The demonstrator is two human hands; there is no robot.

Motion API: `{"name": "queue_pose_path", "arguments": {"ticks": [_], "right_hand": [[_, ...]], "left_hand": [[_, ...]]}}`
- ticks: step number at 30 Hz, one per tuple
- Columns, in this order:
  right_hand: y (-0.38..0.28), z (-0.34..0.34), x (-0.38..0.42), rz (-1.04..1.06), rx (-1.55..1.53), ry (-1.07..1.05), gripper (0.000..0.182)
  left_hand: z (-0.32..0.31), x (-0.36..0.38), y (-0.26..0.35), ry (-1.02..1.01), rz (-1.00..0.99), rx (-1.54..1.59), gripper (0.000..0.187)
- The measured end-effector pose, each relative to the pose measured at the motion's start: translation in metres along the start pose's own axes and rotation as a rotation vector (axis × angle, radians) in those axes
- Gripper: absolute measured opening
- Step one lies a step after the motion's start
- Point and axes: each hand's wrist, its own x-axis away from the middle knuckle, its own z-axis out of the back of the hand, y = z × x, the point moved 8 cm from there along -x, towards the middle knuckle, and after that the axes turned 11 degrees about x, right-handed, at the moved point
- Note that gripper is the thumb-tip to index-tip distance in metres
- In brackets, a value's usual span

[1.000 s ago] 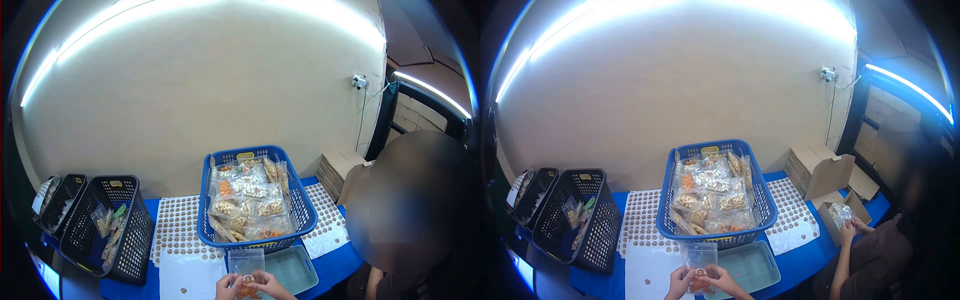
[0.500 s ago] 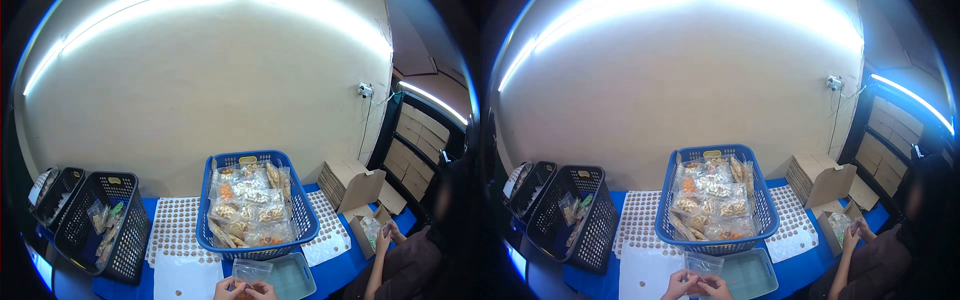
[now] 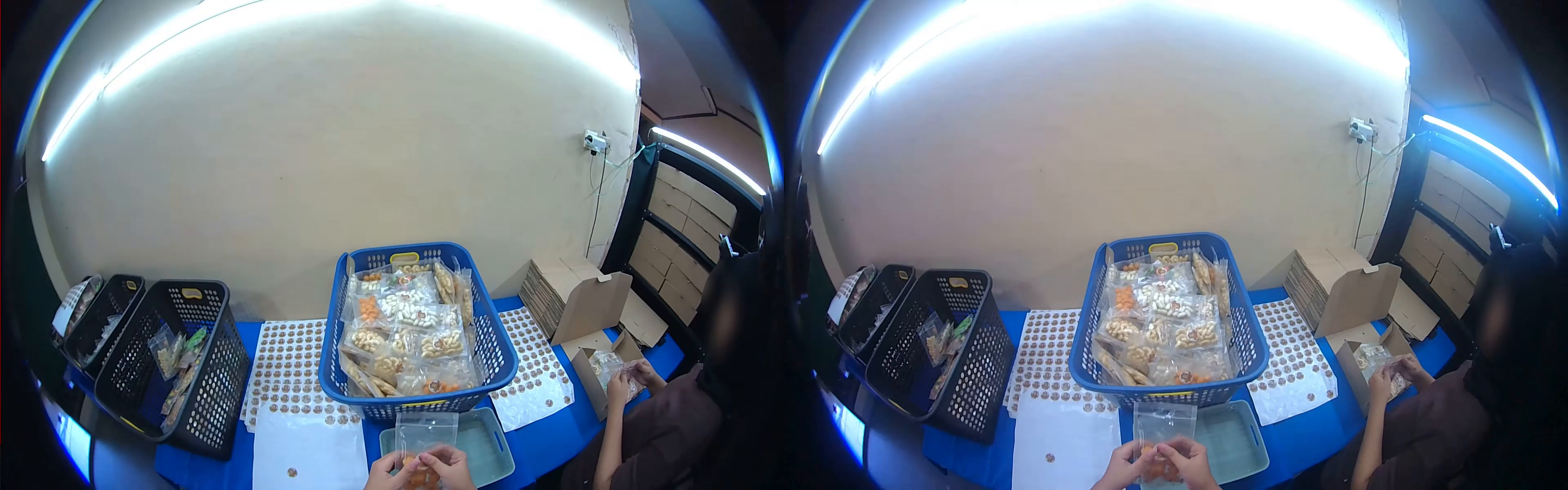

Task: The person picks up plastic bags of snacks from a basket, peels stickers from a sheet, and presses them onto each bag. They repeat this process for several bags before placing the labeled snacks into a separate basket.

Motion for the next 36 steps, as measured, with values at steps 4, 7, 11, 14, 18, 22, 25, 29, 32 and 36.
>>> {"name": "queue_pose_path", "arguments": {"ticks": [4, 7, 11, 14, 18, 22, 25, 29, 32, 36], "right_hand": [[-0.001, 0.002, -0.004, 0.058, -0.012, 0.024, 0.008], [-0.023, -0.011, -0.001, -0.001, -0.107, -0.084, 0.008], [-0.021, -0.012, -0.004, 0.108, -0.147, -0.112, 0.007], [-0.023, -0.013, -0.006, 0.11, -0.195, -0.177, 0.006], [-0.023, -0.012, -0.006, 0.094, -0.213, -0.209, 0.007], [-0.026, -0.009, -0.004, 0.117, -0.098, -0.138, 0.008], [-0.029, -0.013, -0.002, 0.191, -0.043, -0.123, 0.009], [-0.037, -0.02, 0.004, 0.113, -0.135, -0.144, 0.009], [-0.023, -0.014, -0.001, 0.118, -0.029, -0.143, 0.011], [0.007, -0.007, -0.004, -0.034, -0.019, -0.183, 0.014]], "left_hand": [[0.001, 0.002, 0.01, 0.034, -0.076, -0.085, 0.026], [0.002, 0.003, 0.021, -0.005, -0.046, 0.004, 0.027], [-0.002, 0.001, 0.035, -0.102, -0.093, 0.046, 0.027], [-0.003, 0.0, 0.043, -0.123, -0.12, 0.06, 0.028], [-0.002, 0.001, 0.046, -0.154, -0.182, 0.076, 0.025], [-0.004, 0.001, 0.037, -0.155, -0.108, 0.203, 0.023], [-0.001, -0.002, 0.041, -0.167, 0.007, -0.107, 0.032], [0.008, -0.006, 0.022, -0.187, 0.148, -0.069, 0.033], [0.01, -0.008, 0.021, -0.231, 0.11, -0.102, 0.032], [0.01, -0.007, 0.026, -0.29, 0.102, -0.023, 0.029]]}}
